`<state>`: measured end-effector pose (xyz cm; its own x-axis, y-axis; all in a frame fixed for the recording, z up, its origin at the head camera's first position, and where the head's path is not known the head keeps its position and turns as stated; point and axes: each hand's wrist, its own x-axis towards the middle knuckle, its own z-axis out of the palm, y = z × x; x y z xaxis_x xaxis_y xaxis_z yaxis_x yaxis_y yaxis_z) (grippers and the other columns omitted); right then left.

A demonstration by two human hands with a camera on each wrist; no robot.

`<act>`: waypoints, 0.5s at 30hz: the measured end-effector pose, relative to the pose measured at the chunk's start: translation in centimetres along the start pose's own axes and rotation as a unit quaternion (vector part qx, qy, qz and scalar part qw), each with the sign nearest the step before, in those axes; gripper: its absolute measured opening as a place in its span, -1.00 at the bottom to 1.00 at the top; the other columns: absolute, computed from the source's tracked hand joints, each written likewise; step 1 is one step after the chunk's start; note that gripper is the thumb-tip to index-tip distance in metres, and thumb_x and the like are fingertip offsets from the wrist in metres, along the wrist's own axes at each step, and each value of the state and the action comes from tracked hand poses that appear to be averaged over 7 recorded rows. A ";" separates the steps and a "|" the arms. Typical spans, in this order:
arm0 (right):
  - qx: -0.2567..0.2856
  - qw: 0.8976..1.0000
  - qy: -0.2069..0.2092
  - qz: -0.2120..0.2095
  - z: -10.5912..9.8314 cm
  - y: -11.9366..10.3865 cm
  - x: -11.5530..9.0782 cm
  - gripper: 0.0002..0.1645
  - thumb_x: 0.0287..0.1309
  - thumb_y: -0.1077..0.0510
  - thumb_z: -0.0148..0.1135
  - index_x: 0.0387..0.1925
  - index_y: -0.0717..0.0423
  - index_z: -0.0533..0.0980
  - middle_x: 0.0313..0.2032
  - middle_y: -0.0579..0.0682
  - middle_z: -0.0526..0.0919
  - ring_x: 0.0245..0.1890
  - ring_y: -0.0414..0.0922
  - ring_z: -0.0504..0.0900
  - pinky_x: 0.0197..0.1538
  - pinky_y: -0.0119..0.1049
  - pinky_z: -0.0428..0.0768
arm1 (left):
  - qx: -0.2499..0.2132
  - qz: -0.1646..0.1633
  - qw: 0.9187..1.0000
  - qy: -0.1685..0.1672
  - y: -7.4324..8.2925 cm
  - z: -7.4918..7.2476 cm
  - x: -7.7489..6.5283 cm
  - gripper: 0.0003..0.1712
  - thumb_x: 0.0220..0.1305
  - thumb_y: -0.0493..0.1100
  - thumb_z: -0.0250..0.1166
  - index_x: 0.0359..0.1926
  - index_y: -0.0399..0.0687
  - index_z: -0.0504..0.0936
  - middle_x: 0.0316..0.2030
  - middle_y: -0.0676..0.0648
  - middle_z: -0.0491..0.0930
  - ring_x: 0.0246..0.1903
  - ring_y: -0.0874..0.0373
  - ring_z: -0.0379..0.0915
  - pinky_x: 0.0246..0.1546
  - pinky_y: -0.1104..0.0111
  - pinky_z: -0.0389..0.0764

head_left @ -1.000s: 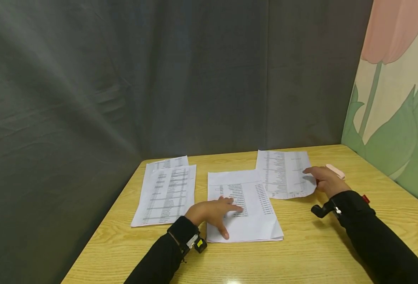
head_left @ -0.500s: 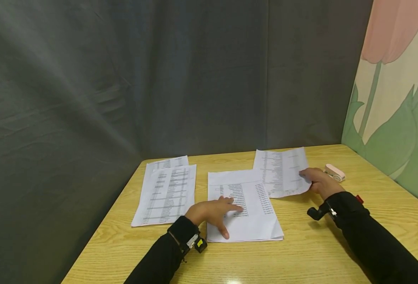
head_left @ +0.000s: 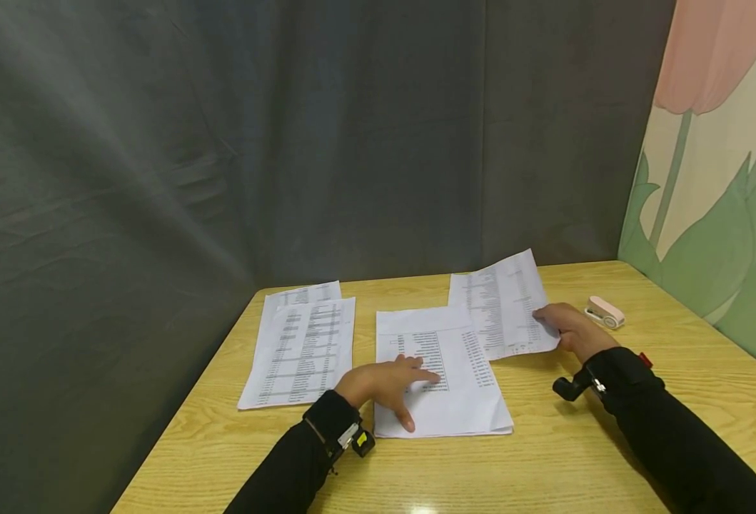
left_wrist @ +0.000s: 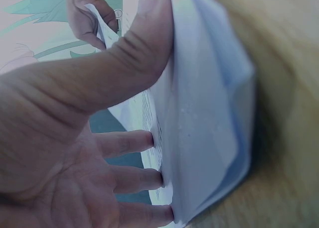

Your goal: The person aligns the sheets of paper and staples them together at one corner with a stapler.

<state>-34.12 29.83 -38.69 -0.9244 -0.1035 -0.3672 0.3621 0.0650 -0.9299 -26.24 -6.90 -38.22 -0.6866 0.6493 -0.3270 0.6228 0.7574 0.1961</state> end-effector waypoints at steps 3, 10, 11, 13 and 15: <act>0.009 1.000 -0.013 -0.013 0.0 -0.3 -0.1 -0.31 0.51 0.19 -0.27 0.49 0.45 -0.15 -0.33 -0.11 0.59 -0.33 -0.21 0.68 -0.17 -0.26 0.72 | 0.000 0.001 1.000 0.000 0.0 0.0 0.0 0.11 -0.10 0.13 0.58 0.49 0.45 0.22 0.58 -0.05 0.00 0.56 -0.12 -0.11 0.51 0.01 0.13; 0.004 1.000 -0.006 -0.019 -0.6 -1.0 -0.5 -0.31 0.51 0.17 -0.24 0.49 0.40 -0.11 -0.36 -0.15 0.60 -0.34 -0.22 0.68 -0.16 -0.25 0.72 | -0.004 -0.004 1.000 -0.003 -0.1 0.1 0.1 0.11 -0.10 0.14 0.57 0.49 0.47 0.22 0.58 -0.04 -0.01 0.56 -0.14 -0.12 0.51 -0.01 0.12; 0.002 1.000 -0.003 -0.019 -0.7 -1.2 -0.6 -0.31 0.51 0.17 -0.23 0.50 0.39 -0.11 -0.37 -0.16 0.60 -0.34 -0.22 0.68 -0.16 -0.25 0.72 | -0.003 -0.004 1.000 -0.003 -0.1 0.1 0.1 0.11 -0.10 0.14 0.58 0.49 0.47 0.22 0.58 -0.04 0.00 0.56 -0.15 -0.11 0.50 -0.01 0.13; 0.001 1.000 -0.001 -0.022 -1.0 -1.4 -0.9 -0.30 0.50 0.17 -0.22 0.50 0.38 -0.12 -0.37 -0.17 0.60 -0.34 -0.22 0.67 -0.16 -0.25 0.72 | -0.002 -0.001 1.000 -0.002 -0.1 0.2 0.1 0.11 -0.10 0.14 0.58 0.49 0.46 0.22 0.58 -0.04 0.00 0.56 -0.16 -0.10 0.50 -0.01 0.13; 0.000 1.000 0.001 -0.023 -1.3 -1.6 -1.3 -0.30 0.50 0.16 -0.21 0.50 0.36 -0.12 -0.37 -0.18 0.60 -0.33 -0.21 0.67 -0.16 -0.25 0.72 | -0.002 0.001 1.000 0.000 -0.1 0.2 0.1 0.11 -0.10 0.14 0.58 0.49 0.45 0.23 0.57 -0.05 0.01 0.56 -0.16 -0.10 0.50 -0.01 0.14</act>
<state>-33.69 31.13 -36.66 -0.9404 -0.1052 -0.3234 0.3187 0.0592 -0.9460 -26.26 -6.93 -38.47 -0.6850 0.6509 -0.3272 0.6226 0.7563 0.2010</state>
